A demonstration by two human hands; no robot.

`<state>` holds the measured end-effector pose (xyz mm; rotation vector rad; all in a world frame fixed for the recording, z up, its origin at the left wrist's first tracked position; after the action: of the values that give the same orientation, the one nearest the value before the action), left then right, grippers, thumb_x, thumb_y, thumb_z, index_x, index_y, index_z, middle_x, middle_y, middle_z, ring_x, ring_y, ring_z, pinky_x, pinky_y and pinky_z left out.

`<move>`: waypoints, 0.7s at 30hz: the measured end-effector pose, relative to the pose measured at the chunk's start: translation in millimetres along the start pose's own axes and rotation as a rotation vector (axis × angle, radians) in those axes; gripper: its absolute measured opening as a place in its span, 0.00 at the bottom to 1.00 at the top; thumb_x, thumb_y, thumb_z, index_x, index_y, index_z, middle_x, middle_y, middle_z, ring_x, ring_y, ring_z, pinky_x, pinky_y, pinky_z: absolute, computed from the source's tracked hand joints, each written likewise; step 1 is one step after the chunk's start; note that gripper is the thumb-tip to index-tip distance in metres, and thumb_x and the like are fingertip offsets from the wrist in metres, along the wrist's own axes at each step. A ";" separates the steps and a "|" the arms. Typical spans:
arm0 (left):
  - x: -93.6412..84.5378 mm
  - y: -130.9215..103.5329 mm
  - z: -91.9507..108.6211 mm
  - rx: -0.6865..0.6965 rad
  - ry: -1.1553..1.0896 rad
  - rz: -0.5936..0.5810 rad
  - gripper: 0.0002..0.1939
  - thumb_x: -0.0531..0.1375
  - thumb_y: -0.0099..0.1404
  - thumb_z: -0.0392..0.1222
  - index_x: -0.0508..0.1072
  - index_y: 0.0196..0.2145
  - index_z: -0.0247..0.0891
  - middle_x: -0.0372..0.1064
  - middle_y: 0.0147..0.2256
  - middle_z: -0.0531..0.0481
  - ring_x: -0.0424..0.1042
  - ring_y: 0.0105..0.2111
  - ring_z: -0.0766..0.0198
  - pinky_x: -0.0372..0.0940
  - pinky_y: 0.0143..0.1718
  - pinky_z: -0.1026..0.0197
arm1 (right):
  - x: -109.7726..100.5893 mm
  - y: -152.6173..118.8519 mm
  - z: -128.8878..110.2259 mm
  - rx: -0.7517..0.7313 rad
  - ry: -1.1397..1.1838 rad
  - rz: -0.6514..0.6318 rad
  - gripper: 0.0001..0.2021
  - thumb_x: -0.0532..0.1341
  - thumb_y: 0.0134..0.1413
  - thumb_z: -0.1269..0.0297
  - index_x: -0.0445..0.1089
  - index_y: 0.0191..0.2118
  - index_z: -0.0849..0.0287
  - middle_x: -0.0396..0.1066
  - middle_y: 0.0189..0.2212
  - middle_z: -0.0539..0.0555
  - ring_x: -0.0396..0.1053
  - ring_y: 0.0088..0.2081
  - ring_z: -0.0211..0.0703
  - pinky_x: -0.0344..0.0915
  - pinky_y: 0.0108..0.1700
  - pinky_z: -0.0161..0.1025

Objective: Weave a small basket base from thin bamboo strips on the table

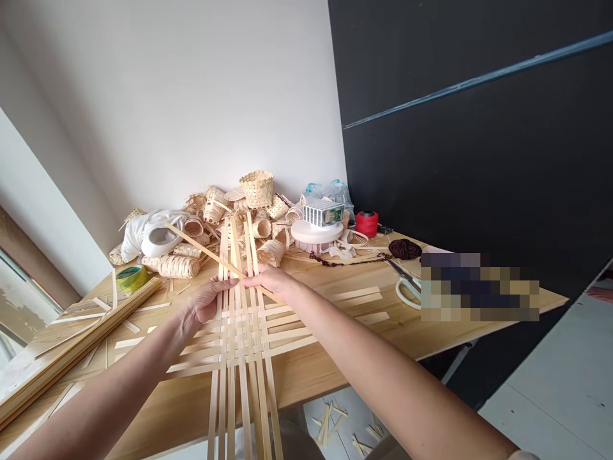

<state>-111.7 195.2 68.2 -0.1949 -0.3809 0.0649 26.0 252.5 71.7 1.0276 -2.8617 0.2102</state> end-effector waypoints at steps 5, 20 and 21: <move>2.2 -0.8 -1.7 -0.036 -0.032 -0.006 0.12 0.61 0.49 0.28 0.72 0.34 0.29 0.74 0.27 0.44 0.73 0.27 0.58 0.68 0.36 0.56 | 4.2 -2.4 0.4 -0.074 -0.007 -0.018 0.11 0.67 0.35 0.63 0.66 0.26 0.61 0.64 0.20 0.44 0.64 0.28 0.35 0.60 0.37 0.36; -9.6 7.2 -11.8 -0.003 -0.136 -0.047 0.13 0.63 0.51 0.34 0.71 0.36 0.30 0.74 0.29 0.42 0.74 0.32 0.55 0.66 0.43 0.54 | 6.7 12.0 16.5 -0.092 0.156 -0.068 0.12 0.65 0.36 0.67 0.69 0.33 0.57 0.72 0.31 0.50 0.68 0.41 0.44 0.60 0.49 0.42; -10.3 7.8 -12.8 0.015 -0.145 -0.048 0.14 0.63 0.51 0.34 0.71 0.37 0.30 0.74 0.30 0.43 0.74 0.32 0.55 0.65 0.43 0.54 | 7.0 12.3 17.1 -0.095 0.168 -0.072 0.12 0.65 0.37 0.67 0.69 0.33 0.57 0.73 0.32 0.50 0.68 0.42 0.44 0.60 0.49 0.42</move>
<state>-116.7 199.5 51.3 -0.1667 -0.5292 0.0346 12.1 254.8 54.6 1.0405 -2.6530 0.1450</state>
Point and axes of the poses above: each hand's wrist, its own y-axis towards the middle knuckle, its own x-axis out of the palm, z = x × y, the point moved 2 cm from there along y, towards the middle knuckle
